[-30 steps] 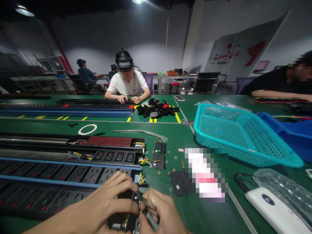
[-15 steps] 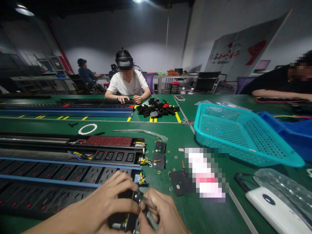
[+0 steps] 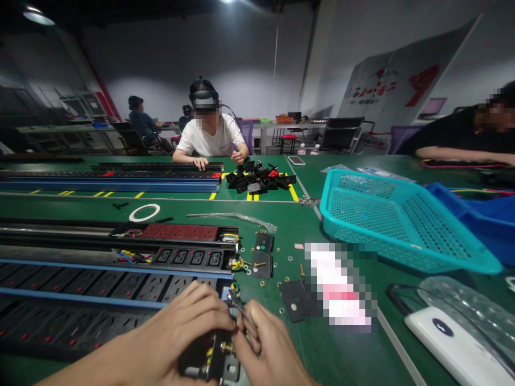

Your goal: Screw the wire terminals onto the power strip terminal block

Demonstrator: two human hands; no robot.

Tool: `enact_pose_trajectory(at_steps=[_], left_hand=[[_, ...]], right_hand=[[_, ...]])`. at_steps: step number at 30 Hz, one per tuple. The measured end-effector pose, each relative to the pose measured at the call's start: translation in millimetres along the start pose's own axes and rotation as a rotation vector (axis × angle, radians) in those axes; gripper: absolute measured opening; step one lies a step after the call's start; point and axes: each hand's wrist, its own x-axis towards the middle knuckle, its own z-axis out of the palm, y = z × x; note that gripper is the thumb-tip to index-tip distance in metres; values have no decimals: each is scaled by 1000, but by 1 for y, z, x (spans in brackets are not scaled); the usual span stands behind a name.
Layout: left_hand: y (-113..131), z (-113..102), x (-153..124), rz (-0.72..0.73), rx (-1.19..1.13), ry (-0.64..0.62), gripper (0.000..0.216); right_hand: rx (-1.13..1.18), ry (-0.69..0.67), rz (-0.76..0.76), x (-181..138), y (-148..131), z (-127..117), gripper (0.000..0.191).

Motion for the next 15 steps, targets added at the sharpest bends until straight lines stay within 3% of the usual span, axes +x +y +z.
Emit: enact_pose_trajectory(at_steps=[4,9,15], left_hand=[[1,-1,0,19,-3,14,51],[1,-1,0,8,24,16,40],[2,-1,0,8,19,18,40]], right_hand=[[-40,73,-128,1,-3,0,21],[-103,73,-301,2,-8,-2,28],[-136,23,-236,-1,-4,-3,19]])
